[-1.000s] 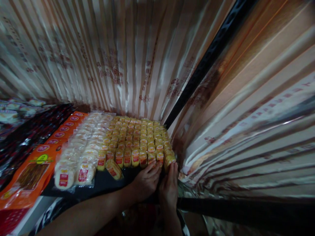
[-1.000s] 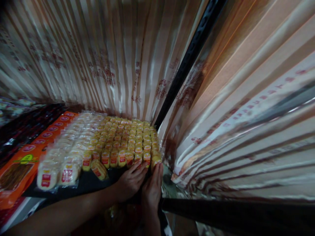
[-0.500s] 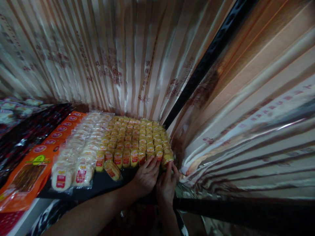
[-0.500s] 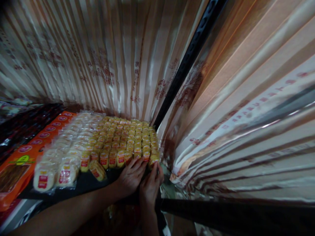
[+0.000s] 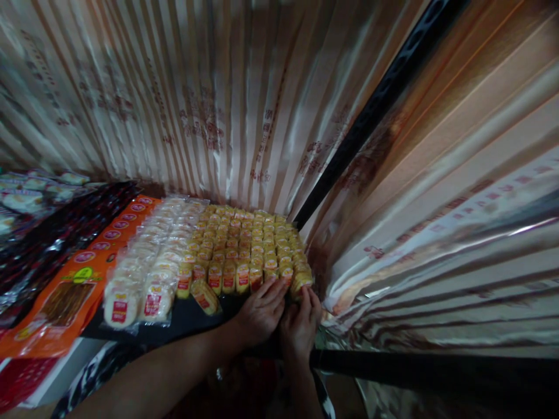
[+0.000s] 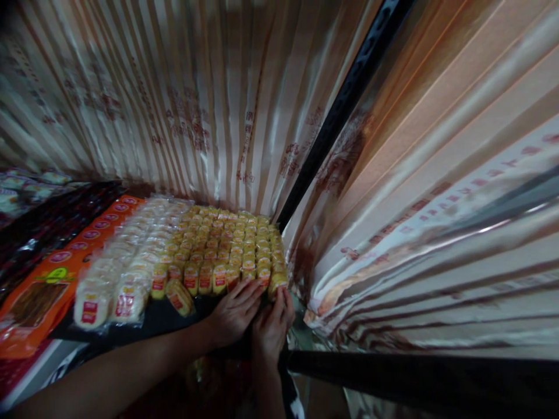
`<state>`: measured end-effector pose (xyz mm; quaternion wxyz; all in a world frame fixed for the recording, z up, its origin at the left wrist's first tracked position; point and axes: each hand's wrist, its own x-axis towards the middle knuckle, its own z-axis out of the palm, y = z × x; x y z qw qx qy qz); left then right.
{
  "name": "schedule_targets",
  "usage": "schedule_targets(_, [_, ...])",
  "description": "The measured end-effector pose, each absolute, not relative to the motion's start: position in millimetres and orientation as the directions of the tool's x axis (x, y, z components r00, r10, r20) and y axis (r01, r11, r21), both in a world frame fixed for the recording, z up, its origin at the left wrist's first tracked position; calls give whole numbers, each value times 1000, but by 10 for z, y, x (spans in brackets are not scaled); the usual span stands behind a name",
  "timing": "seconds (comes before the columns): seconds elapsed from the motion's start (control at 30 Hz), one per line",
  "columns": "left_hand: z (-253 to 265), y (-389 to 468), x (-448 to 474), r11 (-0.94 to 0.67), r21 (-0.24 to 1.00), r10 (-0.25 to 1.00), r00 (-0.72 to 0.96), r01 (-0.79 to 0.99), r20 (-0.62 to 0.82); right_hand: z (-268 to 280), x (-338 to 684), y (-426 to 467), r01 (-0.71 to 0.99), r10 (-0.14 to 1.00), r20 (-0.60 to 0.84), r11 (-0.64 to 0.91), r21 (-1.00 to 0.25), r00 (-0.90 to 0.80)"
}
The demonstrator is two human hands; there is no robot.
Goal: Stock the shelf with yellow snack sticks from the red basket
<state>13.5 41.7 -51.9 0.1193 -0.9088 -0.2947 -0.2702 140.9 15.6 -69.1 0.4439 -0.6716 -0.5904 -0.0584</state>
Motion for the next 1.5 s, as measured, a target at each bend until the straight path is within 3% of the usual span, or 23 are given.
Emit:
schedule_targets(0.13, [-489,302,69,-790,29,516,639,612,571,-676,1418,157,829,741,585,71,-554,328])
schedule_targets(0.43, [-454,-178,-206,-595,431,798,432,679,421,-601,1406,137,832,727,589,44,-553,352])
schedule_targets(0.57, [-392,-426,-505,-399,608,891,133,687,435,-541,1291,46,843,713,624,88,-531,319])
schedule_targets(0.7, [-418,-585,-758,-161,785,918,-203,598,342,-544,907,-74,784,824,560,293,-547,83])
schedule_targets(0.77, [-471,-592,-831,-91,859,915,-298,505,272,-558,635,-103,737,841,539,397,-548,-53])
schedule_targets(0.83, [-550,-554,-869,-44,912,918,-343,408,198,-572,372,-100,730,865,495,388,-562,-79])
schedule_targets(1.1, [-756,-386,-894,31,975,897,-436,221,70,-587,127,-82,655,912,408,326,-682,-29])
schedule_targets(1.33, [-423,-299,-562,75,982,980,-195,173,-40,-477,672,-271,487,985,172,145,-861,10])
schedule_targets(1.4, [-394,-213,-396,19,978,988,-157,207,14,-492,858,-287,507,982,178,121,-854,65])
schedule_targets(1.5, [-392,-72,-134,-79,970,989,-102,231,105,-545,1132,-238,623,914,327,113,-774,241])
